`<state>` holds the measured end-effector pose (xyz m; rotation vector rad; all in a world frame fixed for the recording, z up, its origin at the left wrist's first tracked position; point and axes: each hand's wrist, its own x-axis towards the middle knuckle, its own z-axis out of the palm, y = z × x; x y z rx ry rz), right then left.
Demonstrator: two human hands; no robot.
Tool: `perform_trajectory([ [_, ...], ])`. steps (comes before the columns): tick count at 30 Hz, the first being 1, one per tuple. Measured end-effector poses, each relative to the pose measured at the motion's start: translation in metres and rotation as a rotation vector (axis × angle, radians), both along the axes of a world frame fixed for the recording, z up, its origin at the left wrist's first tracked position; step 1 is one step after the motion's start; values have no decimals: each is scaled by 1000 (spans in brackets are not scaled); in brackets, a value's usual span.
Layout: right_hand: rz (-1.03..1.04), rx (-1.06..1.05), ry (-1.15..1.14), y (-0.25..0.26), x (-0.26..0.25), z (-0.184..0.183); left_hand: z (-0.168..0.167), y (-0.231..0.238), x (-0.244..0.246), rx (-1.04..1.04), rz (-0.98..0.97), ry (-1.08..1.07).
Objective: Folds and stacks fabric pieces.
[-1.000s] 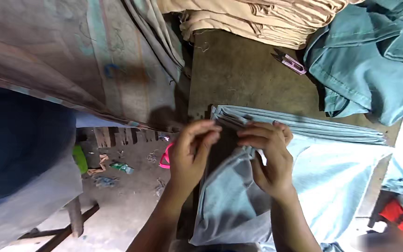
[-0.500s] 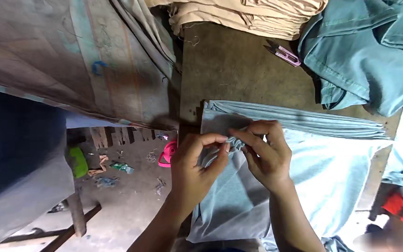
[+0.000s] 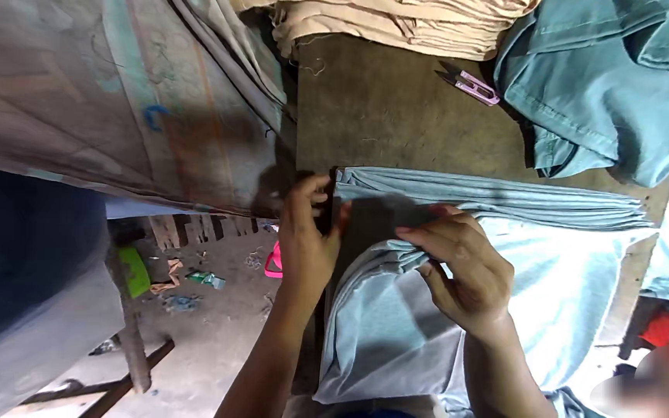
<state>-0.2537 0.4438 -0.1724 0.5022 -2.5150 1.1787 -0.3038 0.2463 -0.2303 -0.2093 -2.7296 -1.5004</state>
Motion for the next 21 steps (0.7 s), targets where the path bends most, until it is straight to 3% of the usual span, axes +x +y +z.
perform_trajectory([
  [2,2,-11,-7,-1,0,1,-5,0,-5,-99,-1,-45],
  [5,-4,-11,-12,3,-1,1,-5,2,-4,-81,7,76],
  [10,64,-24,-104,12,-6,-1,41,7,29,497,-163,-29],
  [12,93,-89,-118,14,-5,1,42,5,29,564,-220,-56],
  [14,99,-109,-101,17,-2,6,29,1,19,442,-206,-12],
  [18,89,-134,-89,20,8,24,-10,3,-11,-14,-126,87],
  [21,96,-161,-77,20,14,35,-20,8,-22,-89,-76,121],
])
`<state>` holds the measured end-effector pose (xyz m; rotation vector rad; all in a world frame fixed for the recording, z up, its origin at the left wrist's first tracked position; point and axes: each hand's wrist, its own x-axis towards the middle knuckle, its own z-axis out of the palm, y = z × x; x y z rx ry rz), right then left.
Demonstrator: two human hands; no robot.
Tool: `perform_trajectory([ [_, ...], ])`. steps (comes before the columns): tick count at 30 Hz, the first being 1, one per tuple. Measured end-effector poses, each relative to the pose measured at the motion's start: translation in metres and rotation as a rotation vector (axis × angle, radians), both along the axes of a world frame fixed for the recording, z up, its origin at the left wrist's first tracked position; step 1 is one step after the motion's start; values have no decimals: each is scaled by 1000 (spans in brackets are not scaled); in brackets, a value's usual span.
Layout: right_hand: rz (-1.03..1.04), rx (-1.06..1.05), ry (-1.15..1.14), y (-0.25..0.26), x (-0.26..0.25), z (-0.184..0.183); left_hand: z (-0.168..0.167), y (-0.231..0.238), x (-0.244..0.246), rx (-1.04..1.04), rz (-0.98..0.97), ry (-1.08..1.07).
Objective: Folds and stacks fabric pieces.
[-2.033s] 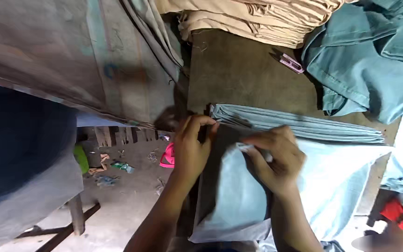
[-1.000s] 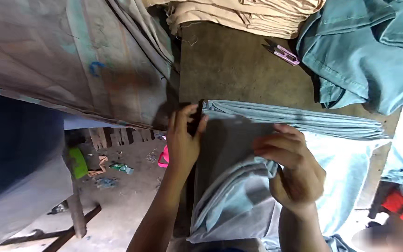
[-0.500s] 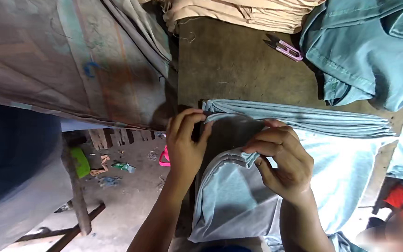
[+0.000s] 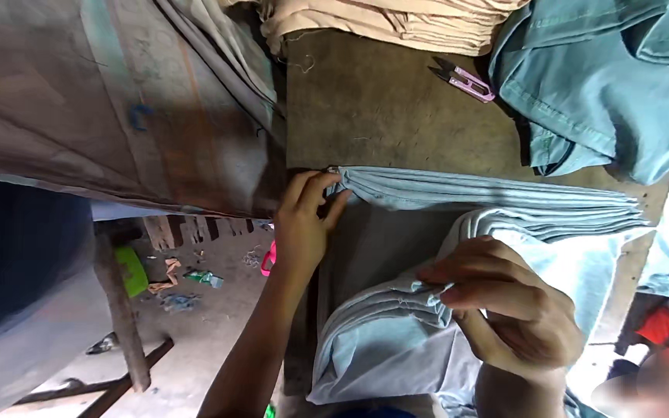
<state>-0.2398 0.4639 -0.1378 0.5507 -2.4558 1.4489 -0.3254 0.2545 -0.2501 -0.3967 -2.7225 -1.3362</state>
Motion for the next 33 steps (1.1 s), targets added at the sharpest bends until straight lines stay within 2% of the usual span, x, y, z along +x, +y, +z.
perform_trajectory([
  [3,20,-37,1,0,0,4,11,2,-1,180,28,-131],
  [6,0,-43,-10,-3,-4,-4,50,0,12,367,-3,-303],
  [8,-21,61,6,-4,-11,-13,73,-3,24,472,-99,-254],
  [10,-37,222,18,-7,-17,-18,83,-5,33,503,-191,-145],
  [12,-71,279,37,-12,-17,-18,77,-7,32,508,-232,-92],
  [14,-86,320,40,-13,-13,-14,59,-9,24,430,-188,-106],
  [17,-61,266,34,-7,-6,-9,21,-4,2,80,1,-91],
  [19,-58,240,44,-5,-3,-9,6,2,-8,-47,51,-87],
  [22,-101,229,39,-5,-3,-10,10,7,-5,47,72,22],
  [26,-112,307,-30,-9,-10,-14,63,1,25,393,-54,-50],
  [28,-109,301,-37,-12,-11,-16,75,0,37,518,-142,-77],
  [31,-136,330,-20,-9,-12,-14,64,-6,35,500,-206,-108],
  [33,-110,317,-8,-3,-12,-13,42,-7,27,345,-91,-93],
])
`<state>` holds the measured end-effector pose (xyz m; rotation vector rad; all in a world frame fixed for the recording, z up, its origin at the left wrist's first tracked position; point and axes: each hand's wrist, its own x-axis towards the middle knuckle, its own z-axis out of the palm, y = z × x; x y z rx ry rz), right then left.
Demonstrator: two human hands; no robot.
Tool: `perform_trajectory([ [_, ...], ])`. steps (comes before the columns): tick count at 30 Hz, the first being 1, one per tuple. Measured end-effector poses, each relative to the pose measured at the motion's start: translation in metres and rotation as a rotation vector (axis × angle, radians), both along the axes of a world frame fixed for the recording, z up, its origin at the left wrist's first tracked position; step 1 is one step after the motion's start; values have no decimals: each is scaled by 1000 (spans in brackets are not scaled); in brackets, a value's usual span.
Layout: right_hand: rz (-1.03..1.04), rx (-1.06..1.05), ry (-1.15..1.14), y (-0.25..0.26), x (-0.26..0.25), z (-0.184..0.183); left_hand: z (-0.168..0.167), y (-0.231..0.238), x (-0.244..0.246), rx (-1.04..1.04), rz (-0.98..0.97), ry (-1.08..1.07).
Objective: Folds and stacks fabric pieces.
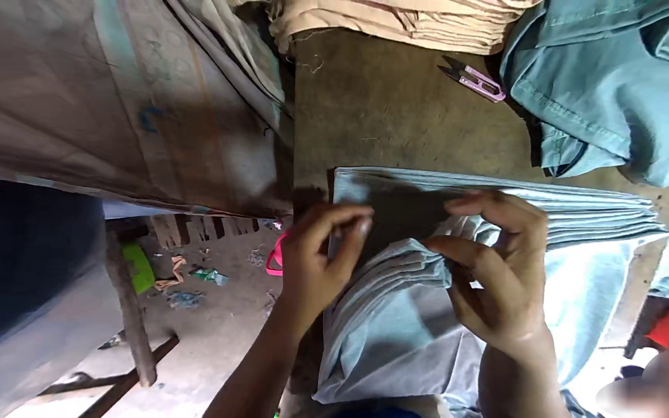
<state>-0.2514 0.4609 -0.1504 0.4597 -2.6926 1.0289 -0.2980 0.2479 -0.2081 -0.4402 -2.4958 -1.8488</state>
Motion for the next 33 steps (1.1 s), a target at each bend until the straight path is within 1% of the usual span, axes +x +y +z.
perform_trajectory([
  [1,20,-31,11,2,1,0,-12,1,-5,-123,73,-4],
  [3,46,-54,29,1,2,0,-30,5,-17,-317,150,-45],
  [4,52,-52,27,0,2,-1,-35,7,-22,-368,170,-35],
  [6,53,-41,8,-4,1,-2,-42,12,-27,-391,212,60],
  [8,58,-33,-22,-6,-1,-4,-38,12,-26,-359,226,145],
  [11,58,-29,-70,-10,-4,-5,-17,8,-16,-260,220,216],
  [13,77,-36,-94,-10,-8,-7,4,6,-4,-100,167,185],
  [15,136,-62,-95,-7,-11,-7,21,7,8,125,76,92],
  [16,157,-90,-82,-6,-11,-7,24,6,11,207,23,49],
  [17,163,-118,-64,-5,-10,-5,22,4,11,226,-4,14],
  [18,163,-125,-44,-3,-10,-3,15,2,8,183,15,-5],
  [19,162,-135,-27,-2,-8,-1,5,1,3,96,72,4],
  [21,162,-160,-3,-1,-4,2,-18,2,-12,-161,168,15],
  [22,161,-170,2,0,-2,4,-27,4,-17,-257,189,14],
  [24,162,-186,13,-1,-1,6,-41,11,-24,-356,217,28],
  [27,151,-204,22,-1,0,5,-45,17,-26,-413,253,18],
  [30,135,-190,-1,-1,-3,4,-42,17,-24,-380,261,68],
  [31,133,-188,-10,-1,-5,3,-38,17,-22,-314,249,106],
  [33,126,-168,-36,-3,-9,1,-25,15,-14,-65,170,155],
])
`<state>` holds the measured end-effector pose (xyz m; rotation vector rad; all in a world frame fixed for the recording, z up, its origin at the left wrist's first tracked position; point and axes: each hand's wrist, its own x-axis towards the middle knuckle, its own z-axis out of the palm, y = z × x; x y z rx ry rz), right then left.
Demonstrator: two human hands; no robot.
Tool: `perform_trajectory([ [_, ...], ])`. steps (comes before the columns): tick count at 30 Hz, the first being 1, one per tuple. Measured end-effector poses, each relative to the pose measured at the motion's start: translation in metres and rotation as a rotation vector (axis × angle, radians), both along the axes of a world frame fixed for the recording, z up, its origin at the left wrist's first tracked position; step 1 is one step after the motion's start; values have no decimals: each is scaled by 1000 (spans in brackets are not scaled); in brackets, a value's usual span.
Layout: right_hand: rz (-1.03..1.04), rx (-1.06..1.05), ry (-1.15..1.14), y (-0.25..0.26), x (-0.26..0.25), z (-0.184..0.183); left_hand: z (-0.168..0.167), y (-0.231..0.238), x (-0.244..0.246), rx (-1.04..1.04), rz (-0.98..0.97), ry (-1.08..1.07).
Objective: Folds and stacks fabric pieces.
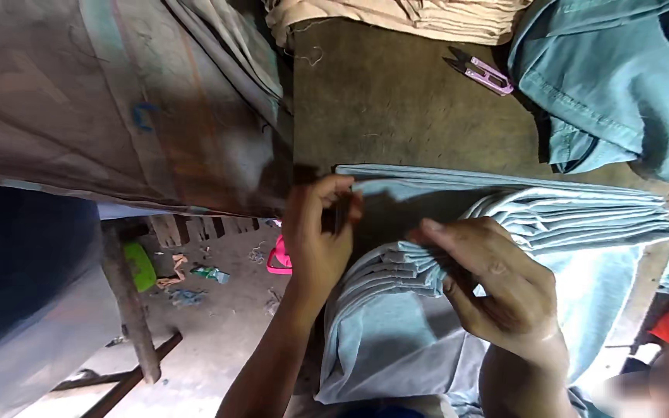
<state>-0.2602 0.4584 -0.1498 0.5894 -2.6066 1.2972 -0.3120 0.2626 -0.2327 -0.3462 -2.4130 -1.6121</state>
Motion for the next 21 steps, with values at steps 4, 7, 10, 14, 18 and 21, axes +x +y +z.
perform_trajectory([
  [4,22,69,-46,2,-7,-3,31,-1,15,487,-292,-47],
  [7,5,99,-41,3,-3,0,18,-8,8,371,-249,-113],
  [10,26,96,-29,8,0,5,-2,-7,-8,-103,9,-216],
  [14,26,60,-27,10,1,6,-15,2,-19,-355,133,-229],
  [18,25,18,-70,8,-1,3,-1,-3,-11,-125,62,-189],
  [21,37,34,-89,8,-5,-2,35,-8,9,160,-175,-157],
])
